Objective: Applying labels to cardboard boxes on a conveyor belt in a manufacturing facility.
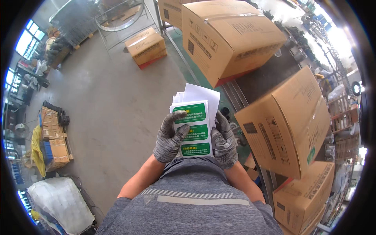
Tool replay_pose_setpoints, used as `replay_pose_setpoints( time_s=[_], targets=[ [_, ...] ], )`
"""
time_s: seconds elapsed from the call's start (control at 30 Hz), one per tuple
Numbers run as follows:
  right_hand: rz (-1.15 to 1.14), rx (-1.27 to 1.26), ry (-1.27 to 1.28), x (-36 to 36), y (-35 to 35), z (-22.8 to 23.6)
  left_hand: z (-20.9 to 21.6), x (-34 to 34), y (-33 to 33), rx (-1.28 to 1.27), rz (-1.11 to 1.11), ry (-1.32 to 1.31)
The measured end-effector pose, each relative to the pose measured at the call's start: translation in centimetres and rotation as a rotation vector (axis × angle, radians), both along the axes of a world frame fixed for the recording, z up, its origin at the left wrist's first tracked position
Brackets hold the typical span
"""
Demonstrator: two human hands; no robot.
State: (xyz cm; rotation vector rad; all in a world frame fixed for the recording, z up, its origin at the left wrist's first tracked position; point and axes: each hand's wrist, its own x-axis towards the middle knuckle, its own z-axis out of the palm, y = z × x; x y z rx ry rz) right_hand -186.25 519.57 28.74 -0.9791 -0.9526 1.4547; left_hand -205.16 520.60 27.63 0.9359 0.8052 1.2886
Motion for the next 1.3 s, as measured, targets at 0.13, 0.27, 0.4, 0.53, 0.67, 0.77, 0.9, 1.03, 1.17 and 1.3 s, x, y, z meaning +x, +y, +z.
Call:
replay_pose_setpoints(
  time_s=[0.13,0.27,0.4,0.53,0.67,0.77,0.9,1.03,1.17,1.3],
  targets=[
    [0.052,0.008,0.264,-0.5,5.6,-1.4,-0.1,0.1,5.2,0.1,0.065,0.294],
    [0.165,0.007,0.095,-0.7,10.8,-1.5,0.3,0.2,11.2,0.232,0.124,0.572],
    [0.177,-0.029,0.185,-0.3,15.7,-1.3,3.6,1.4,16.3,-0.186,0.041,-0.03],
    [0.174,0.069,-0.029,-0.1,20.1,-1.7,2.3,0.7,19.4,-0.424,-0.125,0.054],
    [-0.05,0.311,-0.56,0.2,21.9,-1.6,1.3,-0.3,21.2,-0.415,-0.069,0.136],
    [-0.227,0.46,-0.815,0.4,23.3,-0.8,1.8,-0.3,22.8,-0.392,-0.033,0.023],
    [-0.117,0.534,-1.012,-1.2,24.8,0.2,1.8,-0.7,25.8,-0.359,-0.045,-0.047],
    [-0.156,0.444,-1.008,-3.2,26.0,0.7,1.4,-1.6,28.5,-0.356,-0.075,-0.072],
    [-0.246,0.447,-1.082,-5.2,27.3,1.4,1.1,-3.3,30.5,-0.339,-0.113,-0.09],
    [-0.288,0.483,-1.175,-7.3,29.1,2.5,1.2,-5.0,33.4,-0.322,-0.153,-0.088]
  ],
)
